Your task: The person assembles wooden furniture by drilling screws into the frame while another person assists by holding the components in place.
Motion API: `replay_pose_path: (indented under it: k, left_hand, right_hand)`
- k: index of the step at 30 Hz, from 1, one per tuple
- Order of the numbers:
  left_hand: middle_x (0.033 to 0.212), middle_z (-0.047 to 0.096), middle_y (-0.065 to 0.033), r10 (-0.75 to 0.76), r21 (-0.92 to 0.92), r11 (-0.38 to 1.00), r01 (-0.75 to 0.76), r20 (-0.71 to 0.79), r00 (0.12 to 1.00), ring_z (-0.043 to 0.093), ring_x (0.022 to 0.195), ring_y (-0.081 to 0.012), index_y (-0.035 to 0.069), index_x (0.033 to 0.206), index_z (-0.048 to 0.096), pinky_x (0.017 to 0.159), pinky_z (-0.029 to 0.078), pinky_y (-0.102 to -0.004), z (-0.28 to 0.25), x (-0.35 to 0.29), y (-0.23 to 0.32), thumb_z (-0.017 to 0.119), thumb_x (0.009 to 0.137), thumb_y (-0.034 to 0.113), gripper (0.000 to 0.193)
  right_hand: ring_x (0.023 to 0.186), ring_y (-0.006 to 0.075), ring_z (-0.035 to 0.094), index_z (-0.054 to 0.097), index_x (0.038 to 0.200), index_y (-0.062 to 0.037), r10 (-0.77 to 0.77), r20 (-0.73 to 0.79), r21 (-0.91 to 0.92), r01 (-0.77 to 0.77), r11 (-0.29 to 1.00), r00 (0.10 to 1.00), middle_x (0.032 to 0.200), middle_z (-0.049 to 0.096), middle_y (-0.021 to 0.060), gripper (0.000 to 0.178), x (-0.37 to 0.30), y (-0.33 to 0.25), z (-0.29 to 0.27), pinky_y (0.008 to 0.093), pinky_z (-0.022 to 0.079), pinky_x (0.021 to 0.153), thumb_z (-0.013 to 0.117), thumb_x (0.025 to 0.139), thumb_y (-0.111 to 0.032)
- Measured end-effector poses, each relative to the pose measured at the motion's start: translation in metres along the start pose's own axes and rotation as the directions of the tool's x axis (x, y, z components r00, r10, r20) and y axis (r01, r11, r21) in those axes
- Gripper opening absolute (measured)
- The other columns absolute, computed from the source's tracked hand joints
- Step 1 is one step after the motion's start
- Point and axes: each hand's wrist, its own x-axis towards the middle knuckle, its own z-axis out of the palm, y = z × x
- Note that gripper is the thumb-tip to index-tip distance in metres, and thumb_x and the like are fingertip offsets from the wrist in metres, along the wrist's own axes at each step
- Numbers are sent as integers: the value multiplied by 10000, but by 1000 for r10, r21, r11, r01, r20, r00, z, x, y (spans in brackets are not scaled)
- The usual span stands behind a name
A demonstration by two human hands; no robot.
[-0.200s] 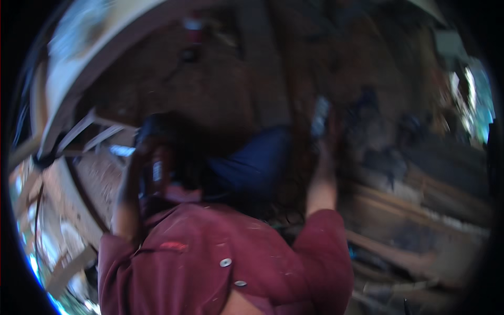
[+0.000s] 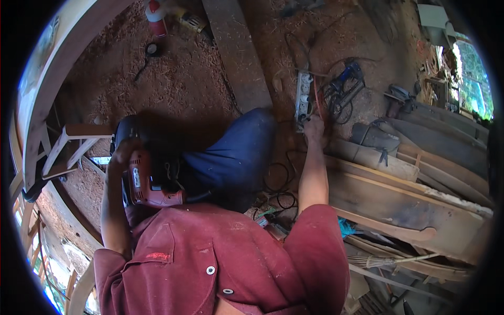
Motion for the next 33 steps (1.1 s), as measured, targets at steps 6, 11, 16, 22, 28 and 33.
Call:
replay_pose_path:
  k: [6, 11, 16, 22, 28, 33]
  left_hand:
    - [896, 686, -118, -207, -382, 918, 105, -235, 950, 674, 806, -293, 19, 1066, 660, 688, 524, -404, 255, 137, 208, 793, 730, 116, 375]
    - [804, 651, -65, -577, -823, 217, 525, 325, 749, 656, 742, -187, 31, 922, 675, 625, 518, -341, 298, 239, 230, 725, 853, 216, 203]
    - [1032, 675, -115, -532, -701, 542, 464, 141, 835, 665, 901, -252, 11, 1058, 674, 760, 540, -366, 322, 281, 234, 684, 878, 185, 250]
    - [1032, 691, -123, -743, -754, 277, 596, 225, 631, 667, 961, -273, 148, 1138, 676, 848, 532, -394, 367, 238, 281, 705, 825, 134, 314]
    - [710, 595, -39, -678, -765, -644, -4, 569, 466, 573, 640, -111, 67, 884, 672, 557, 492, -339, 304, 372, 379, 686, 898, 226, 160]
    - [906, 618, -61, -749, -660, -592, -463, 238, 618, 579, 786, -179, 75, 999, 590, 709, 487, -387, 316, 364, 388, 541, 1011, 407, 336]
  right_hand:
    - [902, 418, 695, 743, 971, -63, -138, 113, -485, 175, 857, 984, 883, 709, 237, 229, 113, 223, -162, 508, 552, 823, 679, 829, -232]
    - [903, 400, 709, 739, 944, -30, -39, -52, -615, -1, 788, 998, 889, 722, 229, 224, 134, 279, -214, 506, 563, 819, 678, 834, -215]
    - [853, 324, 732, 765, 927, -78, -56, 155, -892, 164, 420, 986, 922, 750, 139, 195, 176, 368, -267, 459, 581, 749, 674, 841, -228]
    - [989, 362, 690, 655, 1229, -15, -232, -170, -315, 170, 934, 958, 1070, 718, 193, 358, 45, 171, -337, 456, 541, 844, 619, 914, -183]
    - [968, 352, 630, 542, 1407, -72, -819, 492, -342, 931, 128, 294, 981, 646, 172, 637, -128, 19, -301, 495, 463, 930, 682, 805, -229]
    - [728, 339, 566, 573, 1344, 5, -860, 490, -357, 933, -50, 141, 793, 555, 148, 586, -109, 64, -267, 492, 473, 805, 624, 807, -225]
